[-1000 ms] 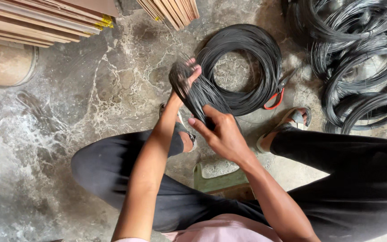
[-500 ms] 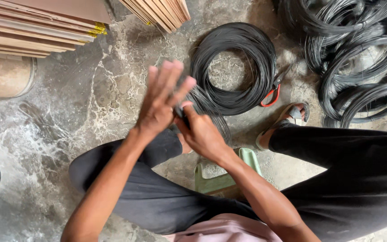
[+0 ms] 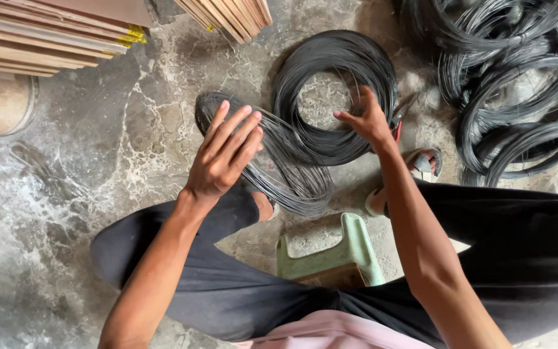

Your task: The person sits on a small stool and pulls a length of wire from a large coil on the floor. They then wrap the wire around their fingers to form a smaller, tighter coil, which they hold in their hands.

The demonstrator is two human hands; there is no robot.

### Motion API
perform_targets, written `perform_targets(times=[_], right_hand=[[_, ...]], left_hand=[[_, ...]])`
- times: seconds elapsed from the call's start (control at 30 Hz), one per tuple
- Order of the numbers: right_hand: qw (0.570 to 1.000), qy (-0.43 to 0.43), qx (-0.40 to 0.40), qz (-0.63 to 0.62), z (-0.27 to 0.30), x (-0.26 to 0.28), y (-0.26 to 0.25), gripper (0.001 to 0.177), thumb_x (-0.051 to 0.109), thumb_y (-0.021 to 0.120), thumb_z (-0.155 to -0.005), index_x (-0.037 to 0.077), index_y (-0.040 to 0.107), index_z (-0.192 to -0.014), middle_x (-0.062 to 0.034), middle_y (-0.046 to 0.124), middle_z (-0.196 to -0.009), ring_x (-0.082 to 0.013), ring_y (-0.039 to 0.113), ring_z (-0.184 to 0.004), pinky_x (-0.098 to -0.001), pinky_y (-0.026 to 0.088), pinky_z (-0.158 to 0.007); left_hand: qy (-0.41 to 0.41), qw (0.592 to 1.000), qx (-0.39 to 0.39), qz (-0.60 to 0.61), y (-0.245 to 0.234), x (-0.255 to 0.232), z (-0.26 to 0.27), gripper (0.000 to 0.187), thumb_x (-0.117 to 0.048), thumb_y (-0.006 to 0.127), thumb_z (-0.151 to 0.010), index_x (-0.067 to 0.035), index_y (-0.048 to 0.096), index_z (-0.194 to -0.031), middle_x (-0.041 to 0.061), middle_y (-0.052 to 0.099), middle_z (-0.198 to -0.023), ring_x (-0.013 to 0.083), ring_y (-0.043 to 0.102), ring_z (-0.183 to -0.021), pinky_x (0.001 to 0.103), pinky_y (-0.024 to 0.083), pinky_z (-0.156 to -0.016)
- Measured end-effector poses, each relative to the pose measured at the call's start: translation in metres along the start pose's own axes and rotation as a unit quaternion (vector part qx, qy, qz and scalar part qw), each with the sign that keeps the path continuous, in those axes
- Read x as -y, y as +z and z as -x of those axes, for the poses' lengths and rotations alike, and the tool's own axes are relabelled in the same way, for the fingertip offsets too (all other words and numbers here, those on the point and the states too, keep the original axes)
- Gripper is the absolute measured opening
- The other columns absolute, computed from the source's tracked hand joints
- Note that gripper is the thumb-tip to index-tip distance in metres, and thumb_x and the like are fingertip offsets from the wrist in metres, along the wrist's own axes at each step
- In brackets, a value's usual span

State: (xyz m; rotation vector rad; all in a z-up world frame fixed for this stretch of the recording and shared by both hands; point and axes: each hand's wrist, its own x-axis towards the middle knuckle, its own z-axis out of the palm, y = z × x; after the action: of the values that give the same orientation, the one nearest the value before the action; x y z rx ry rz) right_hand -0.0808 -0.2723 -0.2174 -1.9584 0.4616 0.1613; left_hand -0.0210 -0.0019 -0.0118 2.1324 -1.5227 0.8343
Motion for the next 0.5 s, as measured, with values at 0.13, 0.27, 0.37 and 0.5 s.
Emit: perform_targets(times=[0.13, 0.27, 0.37, 0.5], right_hand=[[0.967, 0.025, -0.013, -0.254, -0.003, 0.022, 0.028, 0.015, 0.017, 0.065, -0.087, 0.002, 0.063, -0.090, -0.0096, 0.060, -0.060, -0.0192, 0.063, -0.053, -0.0283, 0.054, -0.051], [0.974, -0.044, -0.070, -0.211, 0.032, 0.094, 0.013, 0.011, 0.015, 0.062, -0.088, 0.005, 0.063, -0.093, -0.0045, 0.051, -0.054, -0.0108, 0.052, -0.046, -0.0211, 0.043, -0.046], [0.973, -0.102, -0.077, -0.193, 0.072, 0.158, -0.005, 0.013, 0.014, 0.060, -0.090, 0.006, 0.063, -0.099, -0.0064, 0.056, -0.063, -0.0102, 0.049, -0.053, -0.0219, 0.042, -0.051], [0.978, -0.172, -0.031, -0.110, 0.105, 0.202, -0.003, 0.015, 0.017, 0.052, -0.091, 0.013, 0.066, -0.098, -0.0017, 0.051, -0.052, -0.0146, 0.050, -0.047, -0.0261, 0.046, -0.053]], left_hand=[[-0.012, 1.000, 0.018, 0.012, 0.000, 0.002, 0.004, 0.016, -0.009, 0.059, -0.087, 0.005, 0.063, -0.093, 0.019, 0.066, -0.098, 0.0332, 0.064, -0.092, 0.050, 0.049, -0.089], [0.010, 1.000, -0.005, 0.026, 0.000, 0.006, 0.006, 0.016, -0.009, 0.056, -0.089, 0.006, 0.062, -0.089, 0.017, 0.063, -0.081, 0.0286, 0.063, -0.071, 0.046, 0.054, -0.081], [0.007, 1.000, 0.005, 0.030, -0.005, 0.002, 0.012, 0.016, -0.009, 0.057, -0.088, 0.005, 0.062, -0.093, 0.017, 0.062, -0.080, 0.0269, 0.062, -0.066, 0.045, 0.055, -0.079], [-0.001, 0.999, -0.021, 0.040, 0.001, 0.003, 0.031, 0.032, -0.005, 0.064, -0.081, 0.002, 0.054, -0.111, 0.023, 0.056, -0.094, 0.0349, 0.061, -0.077, 0.051, 0.056, -0.075]])
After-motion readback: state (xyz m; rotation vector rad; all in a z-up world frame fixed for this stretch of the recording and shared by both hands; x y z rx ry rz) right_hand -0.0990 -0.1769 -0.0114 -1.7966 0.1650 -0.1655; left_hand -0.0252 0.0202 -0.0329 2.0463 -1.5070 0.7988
